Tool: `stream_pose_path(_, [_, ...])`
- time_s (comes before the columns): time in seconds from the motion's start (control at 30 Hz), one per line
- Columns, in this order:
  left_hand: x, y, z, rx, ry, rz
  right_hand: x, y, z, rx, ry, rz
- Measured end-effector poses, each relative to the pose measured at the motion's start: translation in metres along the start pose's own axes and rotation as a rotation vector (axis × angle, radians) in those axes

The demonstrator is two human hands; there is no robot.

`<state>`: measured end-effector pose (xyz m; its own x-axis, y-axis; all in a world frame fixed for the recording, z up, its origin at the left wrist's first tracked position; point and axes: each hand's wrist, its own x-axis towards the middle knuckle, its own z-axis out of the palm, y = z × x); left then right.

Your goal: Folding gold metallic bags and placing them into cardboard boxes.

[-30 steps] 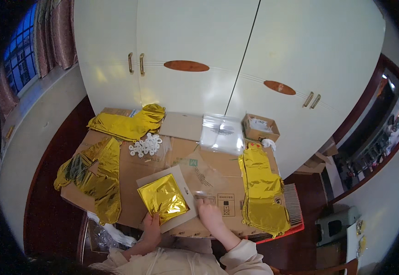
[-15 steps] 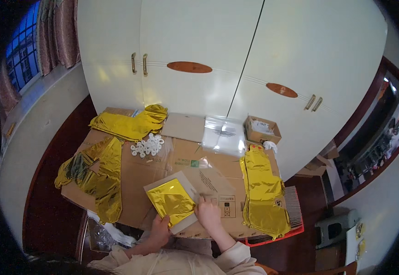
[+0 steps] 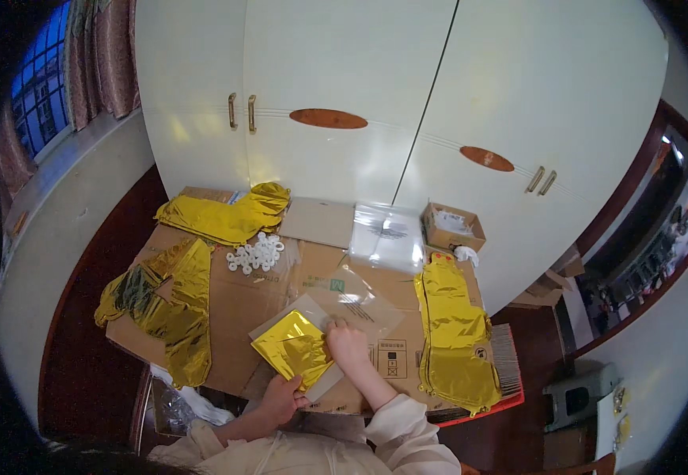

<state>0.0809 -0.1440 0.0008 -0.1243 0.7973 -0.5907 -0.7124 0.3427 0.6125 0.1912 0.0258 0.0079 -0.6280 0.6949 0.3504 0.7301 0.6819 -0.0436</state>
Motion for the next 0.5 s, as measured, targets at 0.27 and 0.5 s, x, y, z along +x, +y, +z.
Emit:
stream_pose_path(0.27, [-0.002, 0.011, 0.001, 0.028, -0.032, -0.082, 0.000, -0.009, -0.012, 0.057, 0.001, -0.048])
stream_pose_path(0.5, [0.005, 0.006, -0.001, 0.075, -0.073, -0.063, -0.004, -0.010, -0.022, 0.008, 0.061, -0.101])
